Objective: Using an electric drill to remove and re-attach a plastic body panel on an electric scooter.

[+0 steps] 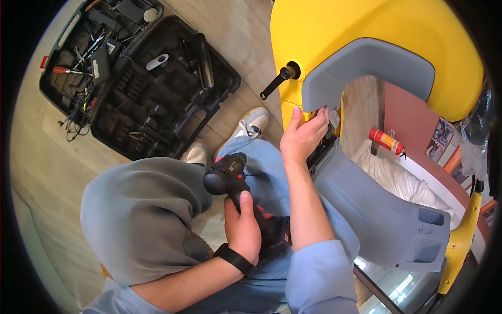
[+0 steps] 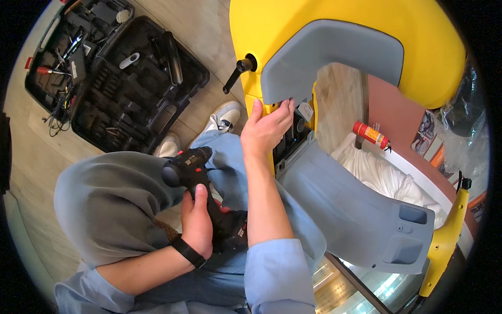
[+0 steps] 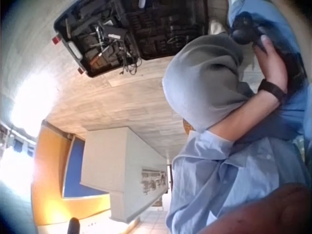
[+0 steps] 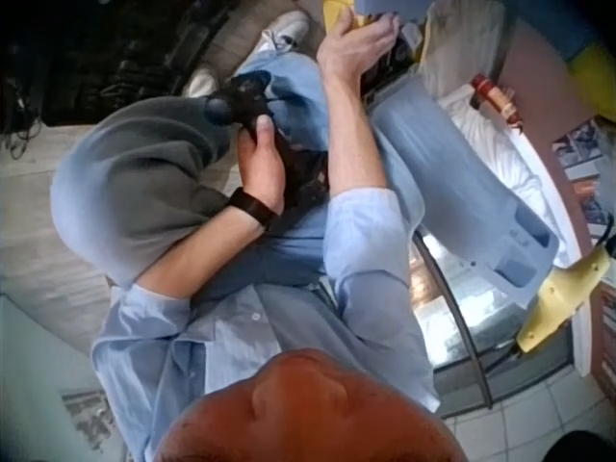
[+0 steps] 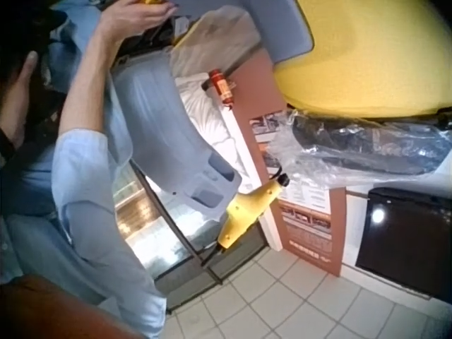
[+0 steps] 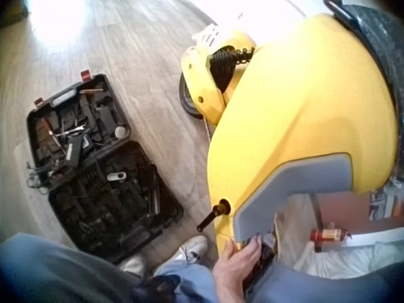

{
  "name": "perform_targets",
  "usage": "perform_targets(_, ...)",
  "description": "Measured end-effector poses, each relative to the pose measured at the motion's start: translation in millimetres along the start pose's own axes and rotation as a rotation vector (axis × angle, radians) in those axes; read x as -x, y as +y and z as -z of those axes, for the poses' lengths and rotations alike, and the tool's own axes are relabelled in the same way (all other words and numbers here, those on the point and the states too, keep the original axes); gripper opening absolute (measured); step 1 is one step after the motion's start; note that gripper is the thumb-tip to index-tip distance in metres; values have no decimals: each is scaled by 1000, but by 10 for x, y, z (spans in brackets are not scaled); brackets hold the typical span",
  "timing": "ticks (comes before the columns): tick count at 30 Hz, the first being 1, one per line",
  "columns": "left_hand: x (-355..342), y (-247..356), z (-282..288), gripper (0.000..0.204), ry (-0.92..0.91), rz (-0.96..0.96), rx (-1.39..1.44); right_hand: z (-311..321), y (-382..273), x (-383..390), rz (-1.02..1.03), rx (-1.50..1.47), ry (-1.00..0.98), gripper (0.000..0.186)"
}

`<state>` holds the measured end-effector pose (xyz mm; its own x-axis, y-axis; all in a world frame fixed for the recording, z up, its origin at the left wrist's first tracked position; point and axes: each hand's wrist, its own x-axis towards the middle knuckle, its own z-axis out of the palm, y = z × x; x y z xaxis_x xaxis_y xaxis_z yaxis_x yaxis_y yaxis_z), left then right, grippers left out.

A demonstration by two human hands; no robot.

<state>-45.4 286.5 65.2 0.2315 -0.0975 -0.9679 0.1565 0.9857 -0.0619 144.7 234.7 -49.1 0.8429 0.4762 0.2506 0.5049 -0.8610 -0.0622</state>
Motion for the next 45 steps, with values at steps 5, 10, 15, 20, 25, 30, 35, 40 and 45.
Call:
perform_targets(5,3,58,-5,32,37,27,12,2,-21,5,-23,75,5,61)
perform_targets(10,-60,18,15,32,29,-9,-22,6,-59,18,-46,46,31,61)
perform_targets(15,-49,24,-19,26,10,-58,-70,9,31,-25,-5,22,18,63)
perform_targets(20,-56,-61,-54,34,1,-62,-127,213,45,-124,-83,-63,-110,70)
perform_targets(25,-103,-101,24,38,-13,-91,-170,357,-205,-219,72,19,9,69)
perform_targets(30,-164,-117,-16,42,-47,-81,-155,721,-258,-385,145,-134,-138,29)
perform_targets(35,-292,47,98,43,-27,-123,-103,1709,-580,-445,252,-103,-962,11)
perform_targets(40,-275,105,51,23,-55,-157,-108,3254,-616,16,389,-188,-859,20)
perform_targets(45,-724,202,266,11,-77,-141,-195,3744,-357,801,286,-289,-484,22)
